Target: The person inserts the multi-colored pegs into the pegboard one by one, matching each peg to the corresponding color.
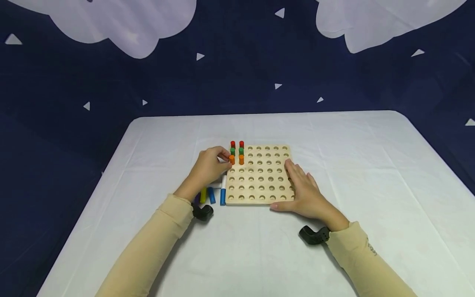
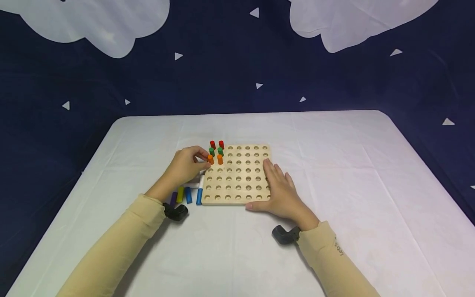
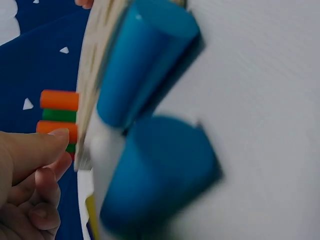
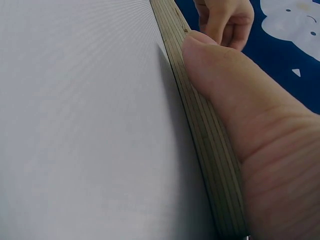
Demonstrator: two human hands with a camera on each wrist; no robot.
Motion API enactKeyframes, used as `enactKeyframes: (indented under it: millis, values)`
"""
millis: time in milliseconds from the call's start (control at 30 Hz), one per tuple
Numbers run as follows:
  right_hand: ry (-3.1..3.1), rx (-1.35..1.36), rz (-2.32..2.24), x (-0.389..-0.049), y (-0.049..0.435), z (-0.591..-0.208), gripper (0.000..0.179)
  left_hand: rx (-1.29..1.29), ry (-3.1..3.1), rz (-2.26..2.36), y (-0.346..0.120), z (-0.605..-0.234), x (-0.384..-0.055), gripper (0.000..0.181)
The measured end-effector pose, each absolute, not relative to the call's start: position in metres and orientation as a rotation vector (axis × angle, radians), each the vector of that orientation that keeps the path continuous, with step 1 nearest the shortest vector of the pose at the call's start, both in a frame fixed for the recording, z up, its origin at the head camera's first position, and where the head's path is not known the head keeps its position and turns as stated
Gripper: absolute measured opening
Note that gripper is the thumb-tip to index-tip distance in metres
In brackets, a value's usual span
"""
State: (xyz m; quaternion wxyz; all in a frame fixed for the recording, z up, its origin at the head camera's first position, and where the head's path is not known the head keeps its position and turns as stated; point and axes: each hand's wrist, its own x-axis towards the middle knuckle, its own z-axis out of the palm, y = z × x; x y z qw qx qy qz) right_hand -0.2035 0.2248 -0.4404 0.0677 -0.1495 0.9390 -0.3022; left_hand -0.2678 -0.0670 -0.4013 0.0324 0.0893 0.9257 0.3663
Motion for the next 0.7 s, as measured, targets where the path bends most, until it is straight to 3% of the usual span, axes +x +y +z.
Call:
enactKeyframes:
  millis: [333, 700]
  values:
    - [2.832, -0.46, -0.907, -0.205, 0.224, -0.441, 0.139, 0.254, 2.842, 1.005, -0.104, -0.4, -0.247, 0.02]
    - [2.827, -0.468, -0.915, -0.205, 0.224, -0.442, 0.138, 0.262, 2.84, 0.782, -0.1, -0.398, -0.244, 0.022]
